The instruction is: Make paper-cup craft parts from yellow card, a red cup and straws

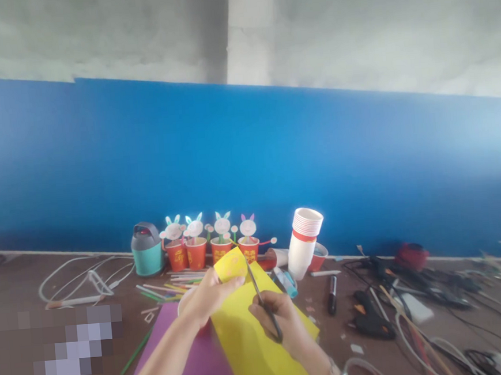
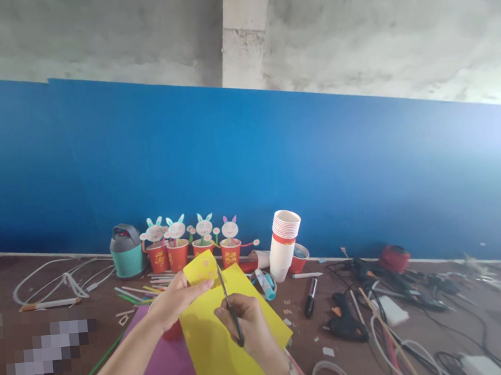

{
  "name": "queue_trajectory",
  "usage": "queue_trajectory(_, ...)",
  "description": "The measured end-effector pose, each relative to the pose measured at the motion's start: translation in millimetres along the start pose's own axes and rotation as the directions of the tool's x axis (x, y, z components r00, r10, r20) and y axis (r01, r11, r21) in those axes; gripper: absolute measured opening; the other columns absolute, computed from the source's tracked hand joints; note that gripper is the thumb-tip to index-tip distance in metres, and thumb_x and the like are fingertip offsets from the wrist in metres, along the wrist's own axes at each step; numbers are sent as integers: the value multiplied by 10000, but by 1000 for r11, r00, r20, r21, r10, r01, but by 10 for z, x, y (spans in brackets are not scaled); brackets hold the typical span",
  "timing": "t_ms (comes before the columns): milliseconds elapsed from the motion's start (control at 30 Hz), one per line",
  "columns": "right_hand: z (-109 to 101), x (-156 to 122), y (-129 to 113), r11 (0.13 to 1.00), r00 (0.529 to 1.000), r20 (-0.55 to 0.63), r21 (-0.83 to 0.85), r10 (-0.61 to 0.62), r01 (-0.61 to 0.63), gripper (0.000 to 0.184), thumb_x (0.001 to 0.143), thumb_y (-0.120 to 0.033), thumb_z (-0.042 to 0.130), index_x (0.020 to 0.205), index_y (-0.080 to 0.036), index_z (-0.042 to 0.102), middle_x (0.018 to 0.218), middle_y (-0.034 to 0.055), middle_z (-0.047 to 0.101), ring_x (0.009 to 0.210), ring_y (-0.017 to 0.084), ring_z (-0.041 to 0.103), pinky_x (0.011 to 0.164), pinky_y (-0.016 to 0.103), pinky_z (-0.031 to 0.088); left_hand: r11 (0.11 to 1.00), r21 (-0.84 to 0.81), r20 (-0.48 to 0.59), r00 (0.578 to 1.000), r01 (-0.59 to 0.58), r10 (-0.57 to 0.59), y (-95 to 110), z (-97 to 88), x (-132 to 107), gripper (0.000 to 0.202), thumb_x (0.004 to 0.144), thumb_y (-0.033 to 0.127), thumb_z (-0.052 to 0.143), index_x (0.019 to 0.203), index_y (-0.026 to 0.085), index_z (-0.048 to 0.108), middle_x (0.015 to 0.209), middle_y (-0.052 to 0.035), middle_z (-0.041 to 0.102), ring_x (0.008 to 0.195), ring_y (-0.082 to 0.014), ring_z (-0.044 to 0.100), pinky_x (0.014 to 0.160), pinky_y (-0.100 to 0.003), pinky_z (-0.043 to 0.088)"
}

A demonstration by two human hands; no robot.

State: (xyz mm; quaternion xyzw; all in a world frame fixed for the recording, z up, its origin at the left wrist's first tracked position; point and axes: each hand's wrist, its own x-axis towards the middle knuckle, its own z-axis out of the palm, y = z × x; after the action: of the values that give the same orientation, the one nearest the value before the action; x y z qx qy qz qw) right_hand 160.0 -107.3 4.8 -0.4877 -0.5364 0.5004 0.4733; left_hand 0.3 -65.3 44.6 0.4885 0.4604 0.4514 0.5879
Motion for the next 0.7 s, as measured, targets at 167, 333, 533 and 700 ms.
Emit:
queue_trajectory(167,36,-14,4,999,1000,-11,48,-23,23,528,609,-682,683,603,-198,471,397,-113,319,325,26,252,322,182,166,993,-94,17,997,-71,73,-10,140,-25,311,644,433,771,815,181,706,634,4,661,550,-121,557,509,-212,375)
queue_trajectory(333,78,-26,36,998,1000,-6,57,-9,10,463,639,-601,711,628,-193,493,386,-117,341,308,26,252,312,175,172,974,-184,-88,989,-134,119,-88,288,-53,310,645,431,771,777,157,706,475,59,521,436,-76,427,486,-211,344)
queue_trajectory(533,80,-15,38,999,1000,-9,53,-6,7,403,655,-520,737,633,-187,512,361,-122,346,296,27,253,306,170,181,960,-241,-92,988,-143,124,-61,287,-65,233,631,350,775,736,155,706,456,61,511,434,-92,450,549,-240,417)
queue_trajectory(700,81,-23,4,998,1000,-6,57,-6,6,445,646,-581,714,631,-188,504,364,-121,338,299,27,257,311,176,168,969,-177,-83,983,-174,162,-22,291,-74,269,641,347,762,826,157,724,672,-24,687,711,-194,638,677,-274,472)
